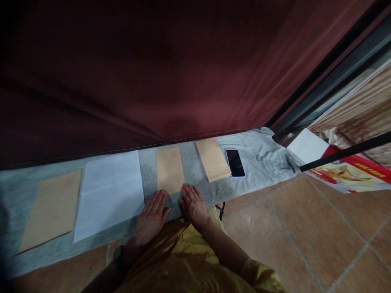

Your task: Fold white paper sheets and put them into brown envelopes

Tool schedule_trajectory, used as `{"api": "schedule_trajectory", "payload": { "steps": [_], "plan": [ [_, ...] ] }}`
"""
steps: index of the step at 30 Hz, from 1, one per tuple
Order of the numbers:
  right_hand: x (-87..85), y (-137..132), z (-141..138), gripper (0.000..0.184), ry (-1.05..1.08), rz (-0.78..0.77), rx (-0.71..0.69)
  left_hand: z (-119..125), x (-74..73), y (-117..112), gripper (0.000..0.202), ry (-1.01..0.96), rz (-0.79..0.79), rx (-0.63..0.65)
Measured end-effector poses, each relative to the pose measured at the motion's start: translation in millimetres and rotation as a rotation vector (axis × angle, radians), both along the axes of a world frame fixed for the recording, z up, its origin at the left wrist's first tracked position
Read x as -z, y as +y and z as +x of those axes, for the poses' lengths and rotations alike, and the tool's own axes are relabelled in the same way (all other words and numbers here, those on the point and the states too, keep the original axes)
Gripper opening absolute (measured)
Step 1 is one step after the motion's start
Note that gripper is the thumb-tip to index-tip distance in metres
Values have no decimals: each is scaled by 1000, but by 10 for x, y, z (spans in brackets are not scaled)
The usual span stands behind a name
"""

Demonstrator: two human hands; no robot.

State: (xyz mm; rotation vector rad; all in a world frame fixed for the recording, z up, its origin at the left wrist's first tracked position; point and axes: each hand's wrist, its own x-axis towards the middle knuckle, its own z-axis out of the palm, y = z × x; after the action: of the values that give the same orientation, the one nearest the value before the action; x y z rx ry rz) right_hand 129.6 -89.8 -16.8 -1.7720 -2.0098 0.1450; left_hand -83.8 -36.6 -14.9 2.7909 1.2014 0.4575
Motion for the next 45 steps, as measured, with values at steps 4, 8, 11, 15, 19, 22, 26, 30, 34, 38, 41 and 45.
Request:
{"api": "schedule_trajectory", "payload": {
  "steps": [4,8,11,15,19,22,26,30,34,38,41,45],
  "plan": [
    [49,35,-54,51,-4,10,16,160,1,28,55,23,-46,88],
    [91,103,-134,51,-15,2,-57,215,40,55,53,27,-40,93],
    [98,128,-166,51,-16,-6,-90,193,56,50,54,24,-23,91],
    [104,98,-146,51,-12,1,-55,149,50,25,55,-2,-37,50],
    [109,48,-99,54,-10,14,1,101,40,5,55,-9,-19,7],
    [101,29,-86,56,-16,21,35,60,42,-7,57,-26,0,-29],
    [74,16,-84,56,-16,27,52,17,40,-32,60,-45,4,-90],
    [48,-11,-61,54,-13,32,66,10,17,-70,62,-35,14,-139],
    [28,-33,-31,53,-16,24,76,32,-19,-88,63,-33,22,-159],
    [-7,-1,-16,49,19,13,94,69,-49,-59,60,-3,38,-146],
    [-26,107,-32,40,72,6,224,95,-56,-27,57,-1,28,-132],
    [-17,338,-62,21,235,7,368,112,-70,-14,55,25,32,-132]
  ]
}}
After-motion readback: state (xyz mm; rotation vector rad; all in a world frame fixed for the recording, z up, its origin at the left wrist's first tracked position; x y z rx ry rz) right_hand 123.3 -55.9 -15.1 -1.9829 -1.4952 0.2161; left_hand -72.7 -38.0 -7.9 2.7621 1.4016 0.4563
